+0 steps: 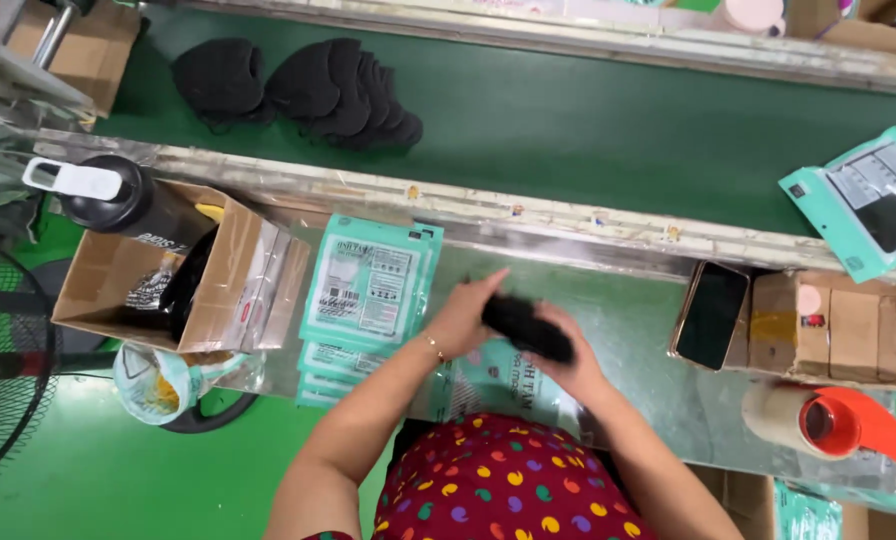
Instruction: Placing face masks into individual plastic packaging sleeves at a workstation.
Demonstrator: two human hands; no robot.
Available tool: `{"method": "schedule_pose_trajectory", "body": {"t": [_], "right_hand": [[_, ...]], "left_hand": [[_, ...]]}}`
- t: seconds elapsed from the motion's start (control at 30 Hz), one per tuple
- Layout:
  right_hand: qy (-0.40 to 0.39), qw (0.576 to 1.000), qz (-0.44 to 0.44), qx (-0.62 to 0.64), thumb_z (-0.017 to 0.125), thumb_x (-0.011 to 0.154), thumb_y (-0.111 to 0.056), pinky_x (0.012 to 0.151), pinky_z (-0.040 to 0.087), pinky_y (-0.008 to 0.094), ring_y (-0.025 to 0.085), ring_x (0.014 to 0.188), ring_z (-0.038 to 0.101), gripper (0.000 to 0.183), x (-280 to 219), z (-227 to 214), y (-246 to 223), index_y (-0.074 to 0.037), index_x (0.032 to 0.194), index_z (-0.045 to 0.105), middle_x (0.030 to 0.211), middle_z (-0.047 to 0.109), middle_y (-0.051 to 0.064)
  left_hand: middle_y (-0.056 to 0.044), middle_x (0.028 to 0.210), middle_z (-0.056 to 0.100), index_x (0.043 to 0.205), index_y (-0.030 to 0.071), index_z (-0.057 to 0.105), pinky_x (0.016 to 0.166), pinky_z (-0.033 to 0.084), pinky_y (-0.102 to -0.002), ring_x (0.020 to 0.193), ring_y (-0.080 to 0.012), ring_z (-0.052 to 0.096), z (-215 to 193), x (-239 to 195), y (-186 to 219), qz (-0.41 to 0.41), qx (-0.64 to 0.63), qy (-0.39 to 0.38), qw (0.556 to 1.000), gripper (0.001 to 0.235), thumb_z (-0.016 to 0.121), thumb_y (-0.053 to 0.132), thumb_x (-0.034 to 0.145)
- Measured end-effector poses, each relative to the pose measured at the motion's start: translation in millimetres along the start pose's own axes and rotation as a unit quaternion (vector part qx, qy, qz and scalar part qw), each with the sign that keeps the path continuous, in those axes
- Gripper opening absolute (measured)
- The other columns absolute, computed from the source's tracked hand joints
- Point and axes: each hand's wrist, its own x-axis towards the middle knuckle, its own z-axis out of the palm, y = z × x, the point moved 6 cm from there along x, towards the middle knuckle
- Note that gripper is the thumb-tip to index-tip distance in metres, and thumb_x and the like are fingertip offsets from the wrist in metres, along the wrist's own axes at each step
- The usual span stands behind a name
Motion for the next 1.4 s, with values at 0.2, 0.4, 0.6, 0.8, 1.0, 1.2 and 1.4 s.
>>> {"method": "schedule_pose_trajectory", "body": {"t": [0.2, 0.4, 0.6, 0.8, 1.0, 1.2, 1.4], "right_hand": [[-0.065, 0.995, 0.068, -0.026, 0.073, 0.083, -0.026, 0.118, 0.031, 0.052, 0.037, 0.144, 0.043, 0.063, -9, 16, 21, -0.010, 0.140, 0.053, 0.146, 0.058, 0.011], [-0.133, 0.967, 0.219, 0.006, 0.067, 0.094, -0.024, 0.105, 0.048, 0.037, 0.026, 0.125, 0.061, 0.046, -60, 41, 97, -0.011, 0.137, 0.061, 0.136, 0.067, 0.009], [-0.073, 0.988, 0.065, -0.121, 0.073, 0.085, -0.023, 0.098, 0.050, 0.042, 0.035, 0.111, 0.065, 0.036, -5, 6, 20, -0.007, 0.118, 0.072, 0.117, 0.072, 0.013], [-0.066, 0.968, 0.120, -0.211, 0.080, 0.074, -0.021, 0.086, 0.051, 0.046, 0.039, 0.096, 0.065, 0.035, -16, 4, 36, -0.008, 0.106, 0.073, 0.100, 0.072, 0.014], [-0.065, 0.925, 0.291, 0.237, 0.080, 0.083, -0.016, 0.086, 0.056, 0.034, 0.018, 0.095, 0.066, 0.033, 1, 14, 9, -0.006, 0.113, 0.071, 0.103, 0.072, 0.002], [0.043, 0.882, 0.376, 0.279, 0.080, 0.087, -0.013, 0.086, 0.055, 0.031, 0.015, 0.098, 0.064, 0.030, -19, -1, 39, -0.003, 0.115, 0.074, 0.106, 0.072, 0.003], [0.031, 0.971, 0.203, -0.120, 0.074, 0.086, -0.012, 0.097, 0.051, 0.040, 0.027, 0.110, 0.064, 0.039, -29, -39, 21, -0.010, 0.125, 0.069, 0.121, 0.070, 0.009]], "left_hand": [[-0.018, 0.138, 0.058, 0.137, 0.014, 0.057, 0.114, 0.039, -0.051, 0.132, -0.0436, 0.051, -26, -15, 6, 0.092, 0.106, 0.043, 0.989, 0.072, 0.085, 0.018, 0.071], [-0.006, 0.119, 0.069, 0.111, 0.012, 0.072, 0.100, 0.054, -0.044, 0.113, -0.0318, 0.067, -151, -35, -82, -0.072, 0.221, 0.294, 0.927, 0.020, 0.076, 0.020, 0.094], [-0.015, 0.115, 0.060, 0.103, 0.014, 0.071, 0.083, 0.051, -0.047, 0.100, -0.0375, 0.063, -186, -42, -80, -0.222, 0.265, 0.220, 0.912, 0.022, 0.076, 0.027, 0.087], [-0.013, 0.111, 0.062, 0.095, 0.008, 0.063, 0.084, 0.052, -0.045, 0.100, -0.0369, 0.063, -168, -42, -65, -0.144, 0.242, 0.217, 0.935, 0.020, 0.078, 0.019, 0.087], [-0.014, 0.110, 0.062, 0.096, 0.006, 0.061, 0.083, 0.052, -0.044, 0.098, -0.0356, 0.063, -109, -14, 29, 0.066, 0.265, 0.190, 0.943, 0.020, 0.076, 0.013, 0.084], [-0.011, 0.112, 0.063, 0.101, 0.009, 0.065, 0.082, 0.055, -0.044, 0.099, -0.0352, 0.065, -108, -1, -17, 0.010, 0.269, 0.148, 0.952, 0.020, 0.076, 0.017, 0.086], [-0.011, 0.111, 0.063, 0.108, 0.010, 0.068, 0.078, 0.054, -0.046, 0.095, -0.0353, 0.065, -102, -8, -35, -0.084, 0.279, 0.154, 0.944, 0.026, 0.076, 0.024, 0.087]]}}
